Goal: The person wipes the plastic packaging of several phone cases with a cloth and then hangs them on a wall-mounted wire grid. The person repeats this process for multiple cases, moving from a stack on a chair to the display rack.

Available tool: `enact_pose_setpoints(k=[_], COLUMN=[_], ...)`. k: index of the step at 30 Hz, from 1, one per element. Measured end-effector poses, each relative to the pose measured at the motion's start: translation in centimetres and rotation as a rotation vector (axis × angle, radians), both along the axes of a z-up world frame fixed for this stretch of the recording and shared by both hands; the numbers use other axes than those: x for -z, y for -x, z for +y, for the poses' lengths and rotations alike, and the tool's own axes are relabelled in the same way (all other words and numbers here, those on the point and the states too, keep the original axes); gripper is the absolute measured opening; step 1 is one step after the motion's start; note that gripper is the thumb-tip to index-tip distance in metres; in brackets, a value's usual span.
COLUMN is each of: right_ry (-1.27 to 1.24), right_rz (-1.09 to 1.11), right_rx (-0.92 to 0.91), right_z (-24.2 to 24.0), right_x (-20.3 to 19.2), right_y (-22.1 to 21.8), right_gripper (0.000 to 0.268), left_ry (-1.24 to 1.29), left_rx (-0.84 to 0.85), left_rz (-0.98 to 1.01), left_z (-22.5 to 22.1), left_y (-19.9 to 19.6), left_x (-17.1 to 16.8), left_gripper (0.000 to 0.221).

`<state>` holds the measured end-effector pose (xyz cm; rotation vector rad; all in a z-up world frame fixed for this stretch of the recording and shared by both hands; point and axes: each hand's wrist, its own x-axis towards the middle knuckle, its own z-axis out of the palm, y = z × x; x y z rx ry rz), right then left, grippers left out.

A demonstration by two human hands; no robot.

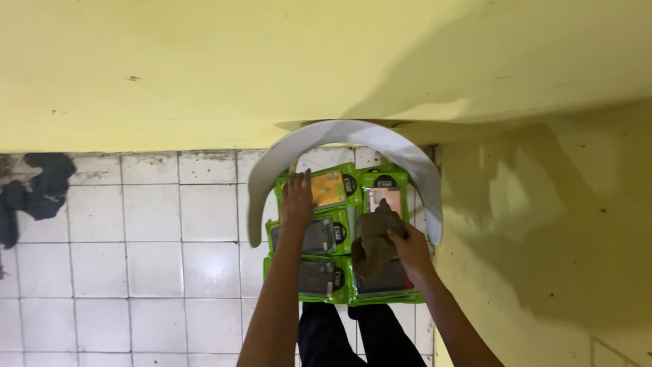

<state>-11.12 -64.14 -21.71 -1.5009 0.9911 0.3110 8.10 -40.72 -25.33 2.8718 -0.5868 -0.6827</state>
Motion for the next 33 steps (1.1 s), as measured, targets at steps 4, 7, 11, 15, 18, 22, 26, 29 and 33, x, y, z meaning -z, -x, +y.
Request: enact_pose_setpoints(k=[4,7,11,15,18,22,26,29,33], right_ry=[-0.468,-0.562,-0.755,-0.799,-0.296,0.729,1.084,0.905,0.896], right_rz=[-0.125,-0.075,-0.066,-0.222,-0.254,-0.821,-0.791,-0.909,-0.786], right_rx=[0.325,0.404,0.535,0.647,0.557,0.043,-0.365,-0.245,-0.326], right_z=[-2.1,-2.1,-1.3,1.0,4.8,12.6,20.2,23.3,25.3], right_x=[-0.4,-0.8,-3.9,-11.6,-20.0,-29.2,-34.9,-38.0,-40.0], right_y=[2.0,3.0,4.4,4.3,3.2,-0.6,-2.7,-2.9,-4.1], right_gripper=[0.044,0.051,0.047,0.041,0.037,0.057,0.078,0.090,0.102], left_ry=[-0.066,0.038,0.223,0.448,0.808,1.395,1.644,1.589,1.563], left_rx=[0.007,-0.039,-0.139,-0.118,-0.368,-0.602,-0.813,-0.899,-0.921], left_rz=[-0.023,-0.040,0.226,0.466,0.788,1.053,1.437,1.368,1.271], left_z=[-0.2,-0.2,0.9,3.1,5.8,6.3,7.6,10.3,13.2], left_y=[0.4,-0.3,-1.4,-0.9,4.0,11.3,15.5,15.9,16.4], left_x=[-2.0,-4.6,-8.5,-11.8,-14.0,-17.5,-24.9,-30.9,-36.3], left_gripper=[0.103,0.078,0.026,0.041,0.083,0.084,0.064,0.070,0.071])
